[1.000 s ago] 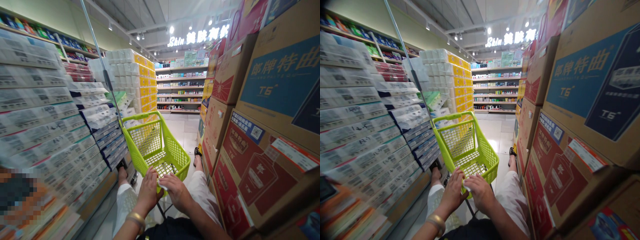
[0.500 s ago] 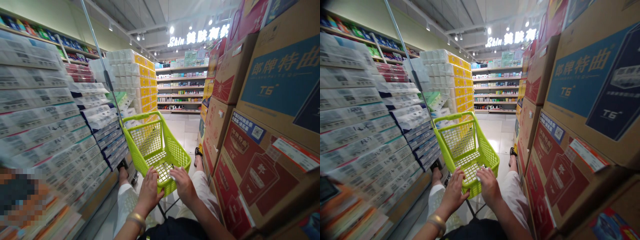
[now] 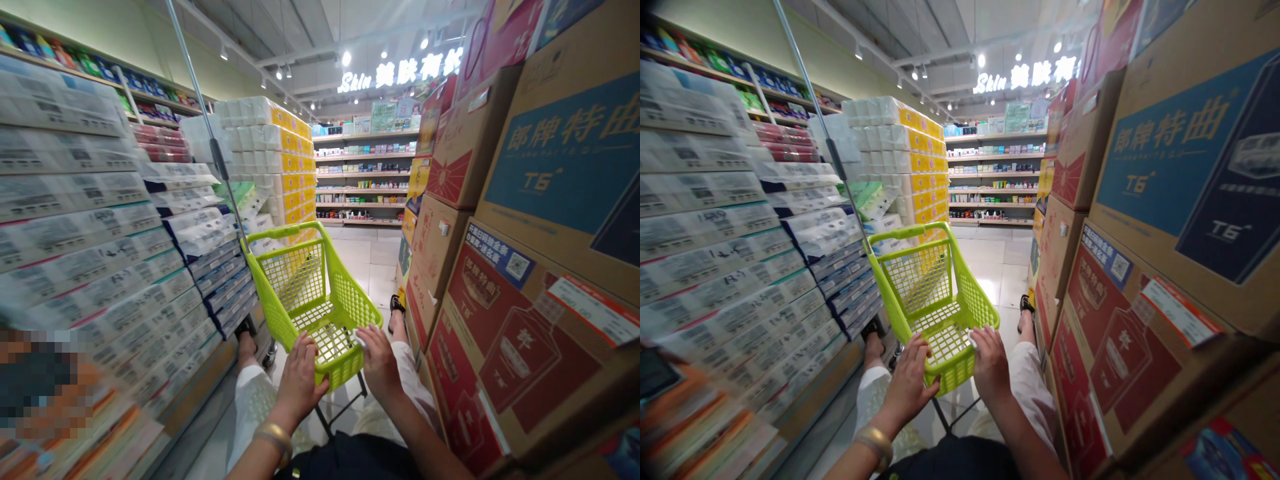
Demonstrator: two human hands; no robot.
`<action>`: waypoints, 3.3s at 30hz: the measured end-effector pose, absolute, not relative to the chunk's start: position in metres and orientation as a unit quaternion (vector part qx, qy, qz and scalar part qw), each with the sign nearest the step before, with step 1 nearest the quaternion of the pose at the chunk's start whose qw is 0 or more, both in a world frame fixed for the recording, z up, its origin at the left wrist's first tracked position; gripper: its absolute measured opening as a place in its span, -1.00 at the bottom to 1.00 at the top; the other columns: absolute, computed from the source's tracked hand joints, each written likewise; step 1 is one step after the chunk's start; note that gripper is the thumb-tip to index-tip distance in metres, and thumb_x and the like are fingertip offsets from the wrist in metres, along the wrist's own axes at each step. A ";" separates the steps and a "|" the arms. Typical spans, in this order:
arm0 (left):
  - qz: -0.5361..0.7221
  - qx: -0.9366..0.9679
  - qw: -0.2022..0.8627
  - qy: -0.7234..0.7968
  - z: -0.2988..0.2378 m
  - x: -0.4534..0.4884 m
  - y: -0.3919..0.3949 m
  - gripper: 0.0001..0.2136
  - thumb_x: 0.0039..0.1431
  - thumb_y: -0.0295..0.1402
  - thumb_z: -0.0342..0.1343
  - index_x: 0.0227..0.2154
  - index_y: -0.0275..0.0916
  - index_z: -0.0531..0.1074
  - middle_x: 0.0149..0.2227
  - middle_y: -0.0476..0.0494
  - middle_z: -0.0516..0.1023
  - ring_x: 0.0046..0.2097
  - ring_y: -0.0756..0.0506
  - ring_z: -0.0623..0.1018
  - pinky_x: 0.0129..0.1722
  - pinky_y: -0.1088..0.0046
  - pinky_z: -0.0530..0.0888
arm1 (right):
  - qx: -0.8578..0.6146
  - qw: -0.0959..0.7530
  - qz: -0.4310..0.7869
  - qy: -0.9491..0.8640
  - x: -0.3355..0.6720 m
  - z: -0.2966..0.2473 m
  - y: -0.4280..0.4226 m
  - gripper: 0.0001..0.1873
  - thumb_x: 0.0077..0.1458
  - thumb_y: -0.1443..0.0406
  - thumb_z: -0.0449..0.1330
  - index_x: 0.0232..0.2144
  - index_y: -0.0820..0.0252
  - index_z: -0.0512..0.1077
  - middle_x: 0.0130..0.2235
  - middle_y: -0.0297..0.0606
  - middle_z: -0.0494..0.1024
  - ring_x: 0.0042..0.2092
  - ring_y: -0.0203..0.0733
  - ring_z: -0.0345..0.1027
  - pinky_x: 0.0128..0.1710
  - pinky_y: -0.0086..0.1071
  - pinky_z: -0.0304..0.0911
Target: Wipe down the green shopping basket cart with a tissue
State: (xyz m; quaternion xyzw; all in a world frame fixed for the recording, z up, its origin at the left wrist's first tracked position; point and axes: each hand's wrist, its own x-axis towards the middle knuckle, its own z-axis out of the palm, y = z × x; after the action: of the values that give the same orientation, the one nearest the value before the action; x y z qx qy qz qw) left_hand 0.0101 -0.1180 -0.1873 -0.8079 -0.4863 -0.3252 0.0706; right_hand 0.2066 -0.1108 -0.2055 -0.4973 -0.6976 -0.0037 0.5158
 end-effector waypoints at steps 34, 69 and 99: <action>-0.329 -0.815 0.068 -0.472 -0.185 0.007 -0.118 -0.66 -0.10 -0.43 0.14 -0.20 -0.19 0.24 -0.07 -0.26 0.41 0.24 -0.35 0.30 0.15 -0.03 0.39 | -0.361 0.416 0.054 -0.833 0.183 -0.198 -0.131 -0.45 0.07 0.51 0.03 0.09 0.06 0.41 0.09 -0.23 0.52 0.20 -0.10 0.30 0.25 0.04 0.14; -0.341 -0.798 0.060 -0.493 -0.187 0.010 -0.121 -0.65 -0.17 -0.49 0.15 -0.26 -0.17 0.23 -0.05 -0.23 0.40 0.26 -0.34 0.26 0.16 -0.01 0.38 | -0.469 0.505 -0.043 -0.723 0.215 -0.214 -0.104 -0.68 0.25 0.35 0.06 -0.02 0.11 0.50 0.01 -0.17 0.57 0.17 0.02 0.31 0.19 0.10 0.18; -0.341 -0.806 0.090 -0.475 -0.189 0.010 -0.122 -0.68 -0.10 -0.43 0.15 -0.22 -0.20 0.25 -0.07 -0.27 0.41 0.24 -0.34 0.29 0.13 0.00 0.41 | -0.407 0.446 -0.040 -0.796 0.190 -0.196 -0.126 -0.65 0.18 0.36 0.12 0.01 0.04 0.44 -0.03 -0.26 0.56 0.11 -0.08 0.33 0.21 -0.05 0.11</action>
State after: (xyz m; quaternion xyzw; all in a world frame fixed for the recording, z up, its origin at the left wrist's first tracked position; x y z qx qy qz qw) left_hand 0.0098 -0.1217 -0.1894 -0.8060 -0.4755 -0.3410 0.0898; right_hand 0.1904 -0.1263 -0.1962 -0.4071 -0.7962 -0.0395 0.4459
